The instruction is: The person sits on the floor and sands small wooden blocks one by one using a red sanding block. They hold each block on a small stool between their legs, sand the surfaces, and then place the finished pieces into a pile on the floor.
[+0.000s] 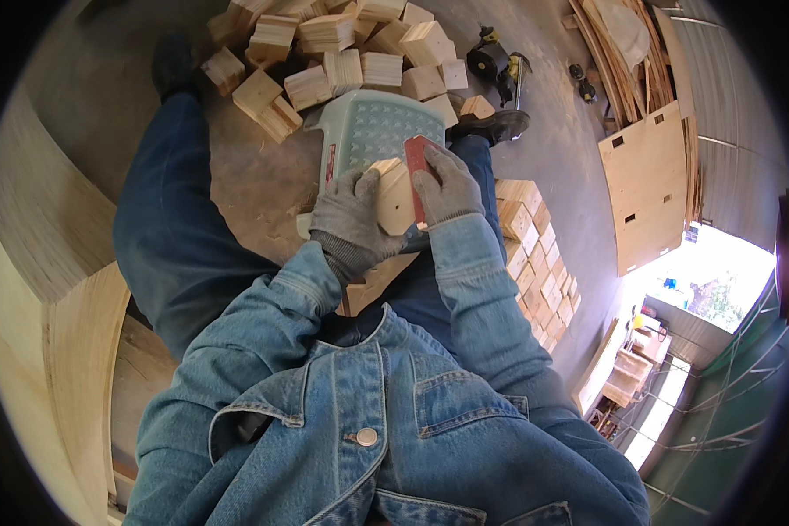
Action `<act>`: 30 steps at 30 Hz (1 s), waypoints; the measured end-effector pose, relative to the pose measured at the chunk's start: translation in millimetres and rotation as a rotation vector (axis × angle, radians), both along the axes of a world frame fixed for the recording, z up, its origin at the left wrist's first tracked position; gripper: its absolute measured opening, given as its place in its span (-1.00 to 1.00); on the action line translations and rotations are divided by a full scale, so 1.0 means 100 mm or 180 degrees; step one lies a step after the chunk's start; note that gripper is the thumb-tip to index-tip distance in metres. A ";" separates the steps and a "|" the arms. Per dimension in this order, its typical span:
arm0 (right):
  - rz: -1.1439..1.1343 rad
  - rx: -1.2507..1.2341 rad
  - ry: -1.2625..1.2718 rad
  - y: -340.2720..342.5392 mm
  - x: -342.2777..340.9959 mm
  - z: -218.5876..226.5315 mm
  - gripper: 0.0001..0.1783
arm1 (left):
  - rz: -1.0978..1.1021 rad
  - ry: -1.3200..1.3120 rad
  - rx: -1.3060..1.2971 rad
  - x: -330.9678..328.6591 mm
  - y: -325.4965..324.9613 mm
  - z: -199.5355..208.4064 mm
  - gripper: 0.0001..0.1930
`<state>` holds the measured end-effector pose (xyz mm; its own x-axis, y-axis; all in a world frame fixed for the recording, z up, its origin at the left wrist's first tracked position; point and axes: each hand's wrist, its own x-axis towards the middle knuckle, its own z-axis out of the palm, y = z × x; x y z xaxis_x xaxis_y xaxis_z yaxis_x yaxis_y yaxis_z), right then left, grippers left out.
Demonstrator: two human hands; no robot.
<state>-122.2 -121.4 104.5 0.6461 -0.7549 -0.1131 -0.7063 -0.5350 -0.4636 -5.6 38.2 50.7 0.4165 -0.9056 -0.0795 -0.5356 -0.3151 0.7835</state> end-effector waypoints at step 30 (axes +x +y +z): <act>-0.0307 -0.0792 0.0604 -0.45 0.04 -0.23 -0.42 | 0.0030 -0.0034 -0.0026 0.00 -0.01 0.03 0.22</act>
